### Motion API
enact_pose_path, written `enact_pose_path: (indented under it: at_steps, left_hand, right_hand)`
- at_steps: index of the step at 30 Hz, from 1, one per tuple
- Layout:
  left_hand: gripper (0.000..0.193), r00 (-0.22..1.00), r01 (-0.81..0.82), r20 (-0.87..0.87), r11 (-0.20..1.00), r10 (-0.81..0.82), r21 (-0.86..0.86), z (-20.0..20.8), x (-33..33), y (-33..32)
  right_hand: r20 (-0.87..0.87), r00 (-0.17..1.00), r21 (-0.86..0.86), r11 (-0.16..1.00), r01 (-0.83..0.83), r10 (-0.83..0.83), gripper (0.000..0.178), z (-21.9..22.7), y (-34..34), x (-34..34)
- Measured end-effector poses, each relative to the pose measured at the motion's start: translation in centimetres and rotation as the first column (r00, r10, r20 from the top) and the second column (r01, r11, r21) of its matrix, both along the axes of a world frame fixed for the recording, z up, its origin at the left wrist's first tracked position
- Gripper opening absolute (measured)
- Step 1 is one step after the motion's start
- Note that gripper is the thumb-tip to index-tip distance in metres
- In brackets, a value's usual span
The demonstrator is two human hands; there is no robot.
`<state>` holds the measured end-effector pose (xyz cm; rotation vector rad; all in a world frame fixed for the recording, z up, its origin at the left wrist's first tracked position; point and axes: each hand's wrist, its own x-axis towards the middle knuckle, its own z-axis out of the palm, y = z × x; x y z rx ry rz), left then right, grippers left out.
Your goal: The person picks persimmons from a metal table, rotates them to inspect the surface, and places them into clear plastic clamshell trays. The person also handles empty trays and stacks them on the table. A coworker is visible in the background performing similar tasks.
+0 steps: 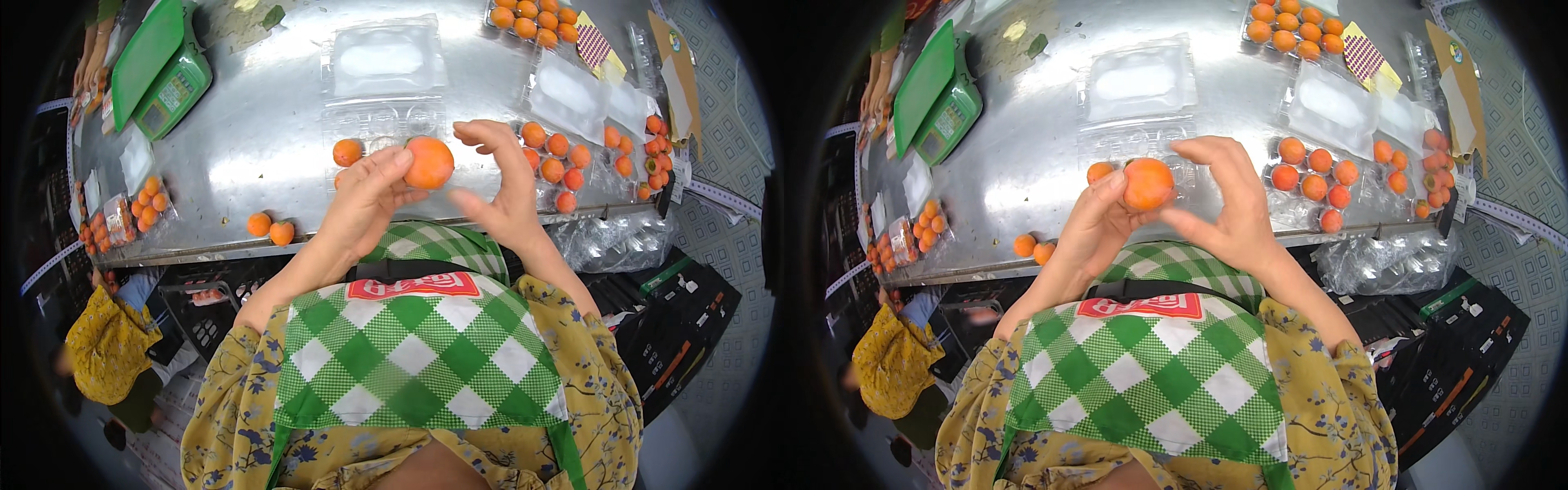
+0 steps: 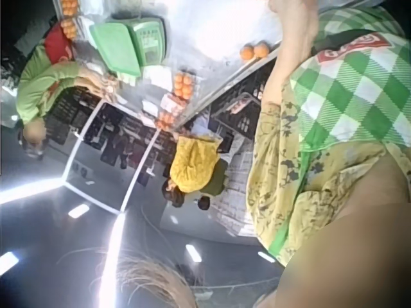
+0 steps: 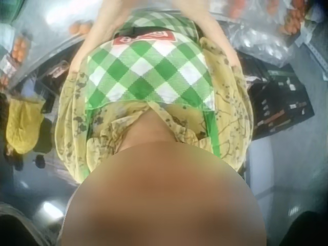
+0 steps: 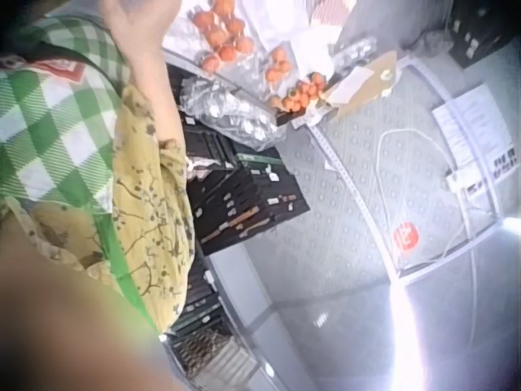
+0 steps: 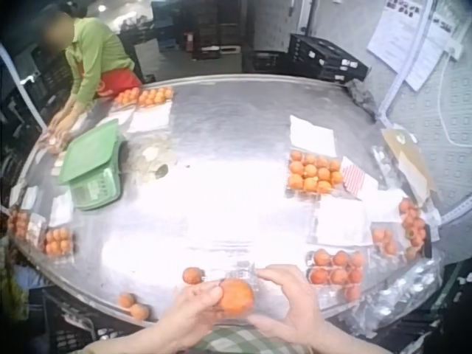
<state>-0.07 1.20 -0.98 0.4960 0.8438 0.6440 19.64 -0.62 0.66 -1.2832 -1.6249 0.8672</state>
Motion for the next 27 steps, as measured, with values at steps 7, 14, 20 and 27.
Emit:
enact_pose_path:
  at_steps: [7, 14, 20, 27]
  left_hand:
    - [0.054, 0.994, 0.107, 0.011, 0.986, -0.107, -0.129, 0.6, 0.6, -0.3]
    - [0.054, 0.966, 0.16, -0.239, 0.957, -0.1, 0.244, -1.4, -0.9, 0.0]
    - [0.056, 0.964, 0.177, -0.264, 0.844, -0.044, 0.507, 0.0, -0.7, 0.2]
    - [0.066, 0.898, 0.363, -0.44, 0.607, -0.024, 0.707, 0.6, 0.0, 0.7]
  right_hand:
    - [0.211, 0.972, 0.191, 0.97, -0.148, 0.107, 0.062, -0.5, 0.5, -0.8]
    - [-0.493, 0.87, -0.297, 0.943, -0.149, -0.018, 0.049, -1.3, -0.5, 0.6]
    - [-0.78, 0.498, -0.61, 0.641, -0.466, -0.379, 0.059, -1.8, -1.6, 0.5]
    - [-0.62, 0.634, -0.776, 0.482, -0.407, -0.462, 0.061, -1.6, -1.5, -0.2]
